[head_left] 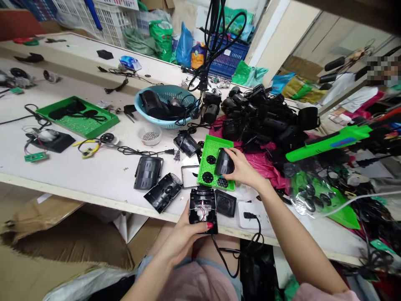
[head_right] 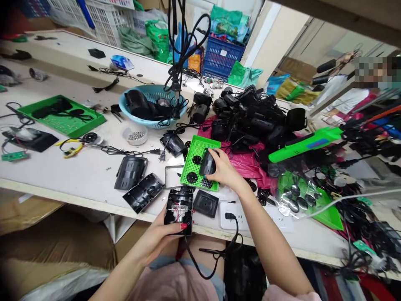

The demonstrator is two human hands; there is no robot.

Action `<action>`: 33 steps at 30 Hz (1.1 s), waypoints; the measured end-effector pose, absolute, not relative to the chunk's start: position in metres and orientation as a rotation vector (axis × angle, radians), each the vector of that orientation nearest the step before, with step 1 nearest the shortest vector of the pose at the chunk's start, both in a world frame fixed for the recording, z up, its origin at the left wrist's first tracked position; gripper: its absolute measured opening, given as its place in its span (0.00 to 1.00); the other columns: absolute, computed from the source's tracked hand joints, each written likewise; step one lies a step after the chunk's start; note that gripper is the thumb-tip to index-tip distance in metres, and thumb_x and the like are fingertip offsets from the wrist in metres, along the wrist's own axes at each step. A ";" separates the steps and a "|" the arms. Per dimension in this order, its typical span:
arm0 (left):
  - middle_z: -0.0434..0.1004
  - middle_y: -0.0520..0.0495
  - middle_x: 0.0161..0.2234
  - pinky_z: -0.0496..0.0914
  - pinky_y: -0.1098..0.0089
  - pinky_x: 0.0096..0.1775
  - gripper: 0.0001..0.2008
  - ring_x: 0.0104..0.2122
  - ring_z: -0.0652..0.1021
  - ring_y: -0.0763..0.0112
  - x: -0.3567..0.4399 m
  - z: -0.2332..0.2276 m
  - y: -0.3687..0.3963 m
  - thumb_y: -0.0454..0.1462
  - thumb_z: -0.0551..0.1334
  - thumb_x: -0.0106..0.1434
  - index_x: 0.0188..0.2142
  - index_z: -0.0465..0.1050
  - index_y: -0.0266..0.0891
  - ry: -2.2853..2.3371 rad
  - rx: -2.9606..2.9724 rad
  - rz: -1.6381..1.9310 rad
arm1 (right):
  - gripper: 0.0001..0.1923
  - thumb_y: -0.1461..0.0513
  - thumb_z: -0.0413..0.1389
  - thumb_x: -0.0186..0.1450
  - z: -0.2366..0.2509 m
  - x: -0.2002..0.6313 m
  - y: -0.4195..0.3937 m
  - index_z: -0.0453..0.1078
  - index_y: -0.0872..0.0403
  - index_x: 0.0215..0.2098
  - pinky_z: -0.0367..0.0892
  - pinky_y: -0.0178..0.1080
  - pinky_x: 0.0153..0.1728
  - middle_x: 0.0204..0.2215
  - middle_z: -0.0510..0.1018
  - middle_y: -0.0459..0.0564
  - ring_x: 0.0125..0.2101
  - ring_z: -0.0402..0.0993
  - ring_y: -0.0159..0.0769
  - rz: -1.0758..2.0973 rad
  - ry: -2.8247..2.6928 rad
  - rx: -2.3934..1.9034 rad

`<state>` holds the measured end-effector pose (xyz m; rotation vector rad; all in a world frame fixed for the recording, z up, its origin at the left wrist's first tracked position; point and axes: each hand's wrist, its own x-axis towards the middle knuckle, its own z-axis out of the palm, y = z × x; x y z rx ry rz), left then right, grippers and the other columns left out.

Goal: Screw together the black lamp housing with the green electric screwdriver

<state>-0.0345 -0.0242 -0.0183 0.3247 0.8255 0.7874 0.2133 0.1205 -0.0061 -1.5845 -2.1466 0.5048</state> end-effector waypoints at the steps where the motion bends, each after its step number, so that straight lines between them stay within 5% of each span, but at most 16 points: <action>1: 0.79 0.42 0.50 0.73 0.63 0.47 0.43 0.47 0.78 0.60 -0.036 -0.019 -0.024 0.28 0.72 0.51 0.63 0.58 0.46 0.812 0.318 0.777 | 0.50 0.65 0.69 0.50 0.002 0.214 0.112 0.55 0.56 0.68 0.52 0.55 0.67 0.64 0.57 0.63 0.66 0.54 0.55 0.498 -2.121 -1.583; 5: 0.79 0.43 0.51 0.73 0.56 0.50 0.43 0.47 0.78 0.57 -0.039 -0.023 -0.023 0.31 0.73 0.52 0.64 0.59 0.50 0.731 0.265 0.771 | 0.46 0.59 0.66 0.59 0.041 0.220 0.055 0.50 0.46 0.70 0.57 0.52 0.66 0.69 0.52 0.55 0.68 0.53 0.48 0.874 -1.874 -1.422; 8: 0.78 0.42 0.51 0.73 0.51 0.49 0.32 0.49 0.77 0.52 -0.037 -0.025 -0.022 0.40 0.71 0.58 0.61 0.66 0.48 0.649 0.202 0.799 | 0.47 0.59 0.66 0.59 0.061 0.218 0.008 0.50 0.43 0.71 0.58 0.53 0.65 0.70 0.51 0.53 0.69 0.50 0.50 1.117 -1.772 -1.299; 11: 0.75 0.42 0.55 0.73 0.53 0.49 0.24 0.55 0.73 0.49 -0.029 -0.022 -0.022 0.52 0.64 0.63 0.55 0.73 0.46 0.627 0.185 0.809 | 0.51 0.62 0.68 0.55 0.067 0.205 -0.020 0.49 0.43 0.71 0.59 0.54 0.64 0.70 0.50 0.54 0.69 0.48 0.52 1.062 -1.906 -1.355; 16: 0.70 0.45 0.62 0.64 0.52 0.60 0.34 0.65 0.61 0.48 -0.014 -0.014 -0.024 0.61 0.66 0.56 0.56 0.74 0.49 0.658 0.236 0.794 | 0.56 0.66 0.69 0.50 0.065 0.179 -0.025 0.49 0.42 0.71 0.63 0.51 0.62 0.70 0.50 0.56 0.68 0.54 0.51 0.925 -2.157 -1.482; 25: 0.68 0.46 0.63 0.60 0.51 0.63 0.31 0.66 0.62 0.50 -0.001 -0.006 -0.028 0.54 0.69 0.58 0.59 0.71 0.52 0.711 0.308 0.852 | 0.56 0.66 0.69 0.50 0.064 0.187 -0.033 0.49 0.44 0.71 0.59 0.52 0.63 0.70 0.50 0.57 0.68 0.53 0.51 0.909 -2.195 -1.506; 31: 0.74 0.46 0.59 0.66 0.53 0.61 0.43 0.64 0.65 0.45 0.023 0.001 -0.028 0.50 0.78 0.42 0.58 0.72 0.53 1.062 0.439 0.768 | 0.58 0.65 0.72 0.48 0.057 0.189 -0.042 0.51 0.46 0.71 0.63 0.45 0.62 0.70 0.51 0.58 0.67 0.56 0.49 0.870 -2.084 -1.545; 33: 0.75 0.48 0.58 0.70 0.50 0.57 0.41 0.63 0.66 0.44 0.037 0.004 -0.025 0.52 0.76 0.45 0.59 0.69 0.58 1.075 0.521 0.713 | 0.56 0.67 0.72 0.48 0.049 0.189 -0.045 0.53 0.46 0.70 0.67 0.43 0.58 0.69 0.54 0.59 0.65 0.61 0.50 0.730 -2.082 -1.539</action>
